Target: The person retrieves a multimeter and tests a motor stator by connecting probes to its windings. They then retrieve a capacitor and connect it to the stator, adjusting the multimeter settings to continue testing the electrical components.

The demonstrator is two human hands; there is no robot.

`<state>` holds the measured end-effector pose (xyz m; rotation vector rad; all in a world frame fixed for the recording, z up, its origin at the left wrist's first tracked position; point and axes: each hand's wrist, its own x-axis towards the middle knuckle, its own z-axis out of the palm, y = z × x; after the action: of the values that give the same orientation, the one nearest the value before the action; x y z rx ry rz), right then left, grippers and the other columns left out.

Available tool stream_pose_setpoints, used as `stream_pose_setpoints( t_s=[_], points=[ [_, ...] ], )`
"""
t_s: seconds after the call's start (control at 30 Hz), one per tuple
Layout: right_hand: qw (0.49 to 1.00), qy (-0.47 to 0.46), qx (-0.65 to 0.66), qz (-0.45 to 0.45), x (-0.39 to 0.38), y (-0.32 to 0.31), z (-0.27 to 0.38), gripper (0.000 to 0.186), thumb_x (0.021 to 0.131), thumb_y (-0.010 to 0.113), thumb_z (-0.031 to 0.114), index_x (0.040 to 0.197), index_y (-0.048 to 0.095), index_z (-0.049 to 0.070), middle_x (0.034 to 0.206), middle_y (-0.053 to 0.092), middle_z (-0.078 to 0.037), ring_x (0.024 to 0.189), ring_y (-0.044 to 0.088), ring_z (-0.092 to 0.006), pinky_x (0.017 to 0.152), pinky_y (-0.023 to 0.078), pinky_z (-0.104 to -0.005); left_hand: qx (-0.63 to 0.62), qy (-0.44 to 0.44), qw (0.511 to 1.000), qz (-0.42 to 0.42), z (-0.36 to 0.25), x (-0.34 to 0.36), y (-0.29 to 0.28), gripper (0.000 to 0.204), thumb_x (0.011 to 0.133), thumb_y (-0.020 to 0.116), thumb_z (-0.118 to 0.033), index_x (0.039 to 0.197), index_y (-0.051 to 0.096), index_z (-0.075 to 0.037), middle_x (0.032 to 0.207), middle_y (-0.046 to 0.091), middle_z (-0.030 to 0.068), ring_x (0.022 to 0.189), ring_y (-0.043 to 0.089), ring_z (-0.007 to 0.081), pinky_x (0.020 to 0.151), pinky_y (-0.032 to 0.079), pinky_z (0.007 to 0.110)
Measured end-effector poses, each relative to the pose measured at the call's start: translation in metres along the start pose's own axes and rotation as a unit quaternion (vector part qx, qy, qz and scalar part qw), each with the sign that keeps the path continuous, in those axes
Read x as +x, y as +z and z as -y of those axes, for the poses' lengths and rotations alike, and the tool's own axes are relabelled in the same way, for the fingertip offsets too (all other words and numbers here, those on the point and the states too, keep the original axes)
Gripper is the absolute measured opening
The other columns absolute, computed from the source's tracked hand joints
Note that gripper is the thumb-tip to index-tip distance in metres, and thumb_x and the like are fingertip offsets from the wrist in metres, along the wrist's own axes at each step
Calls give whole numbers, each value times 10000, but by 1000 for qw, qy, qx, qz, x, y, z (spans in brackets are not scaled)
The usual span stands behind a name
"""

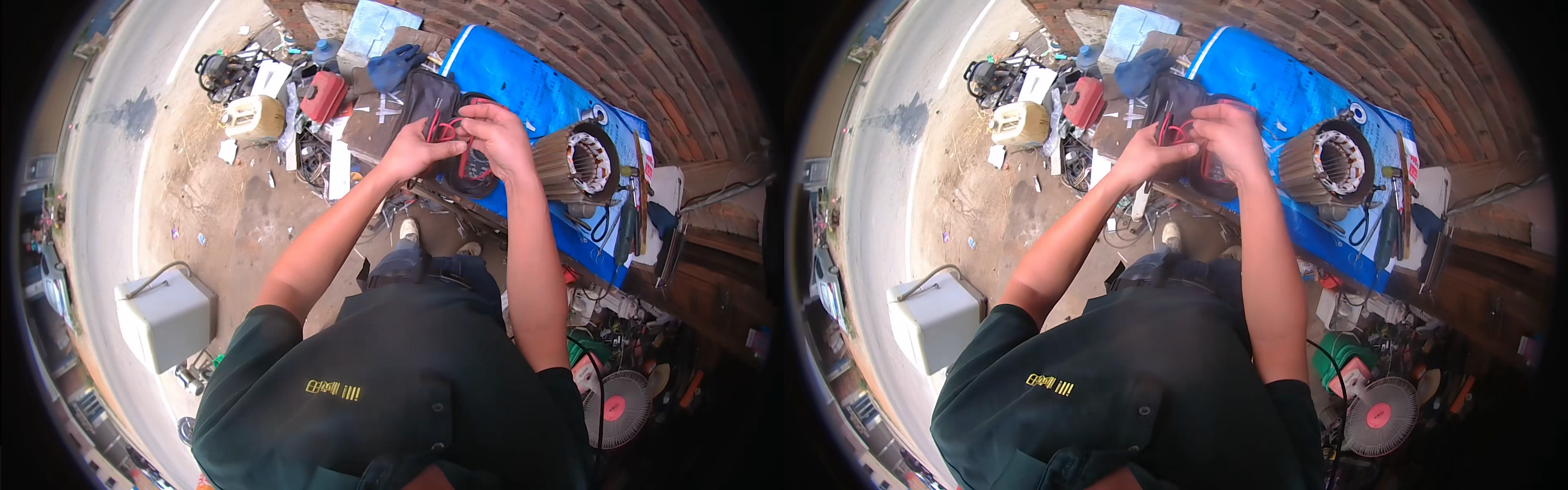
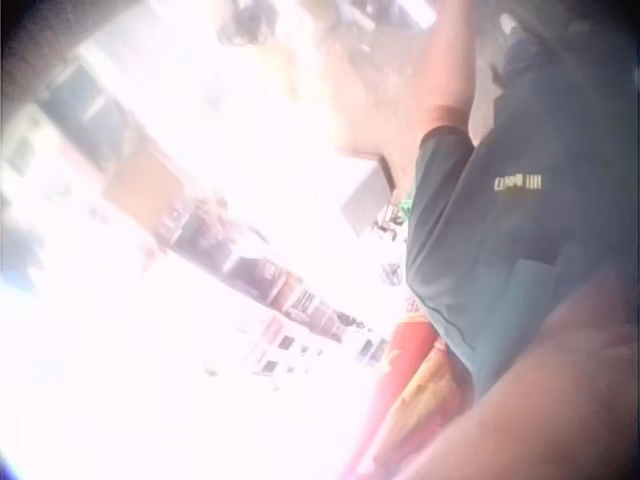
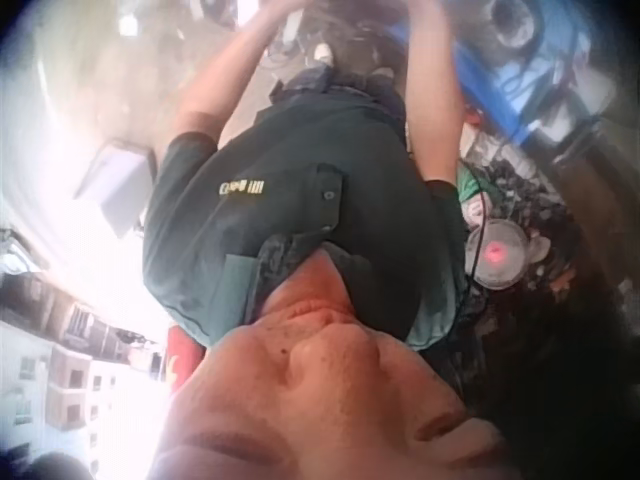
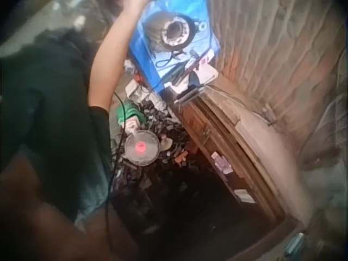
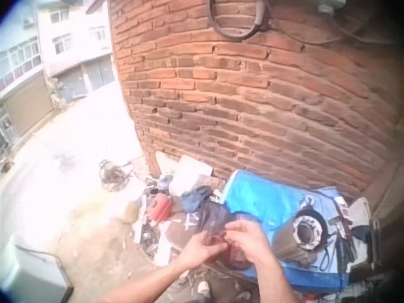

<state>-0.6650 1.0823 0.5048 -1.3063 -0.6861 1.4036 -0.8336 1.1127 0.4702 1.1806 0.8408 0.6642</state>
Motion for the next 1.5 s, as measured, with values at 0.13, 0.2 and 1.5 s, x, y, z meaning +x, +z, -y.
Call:
stream_pose_setpoints(
  t_s=[0.13,0.2,1.5],
  points=[
    [996,8,76,-43,11,-1,-27,290,823,611,-13,1097,590,-105,921,650,-149,797,642,-187,693,521,-286,-35,-120,991,56,5,12,10,219,789,760,-117,962,635,-68,752,627,-2,629,584,85,547,430,228],
    [996,-28,29,-81,9,-2,-30,309,822,640,29,1103,593,-90,929,657,-134,819,641,-203,711,523,-310,-109,-139,983,50,29,22,8,178,796,737,-93,932,630,-51,746,628,19,634,613,130,581,475,263],
    [638,-116,-720,-246,17,-49,-111,291,887,572,324,819,648,51,836,661,-147,779,663,-300,673,531,-406,212,45,964,-152,76,36,57,586,843,611,-219,1262,403,134,1090,585,347,1028,593,453,905,462,454]
  ],
)
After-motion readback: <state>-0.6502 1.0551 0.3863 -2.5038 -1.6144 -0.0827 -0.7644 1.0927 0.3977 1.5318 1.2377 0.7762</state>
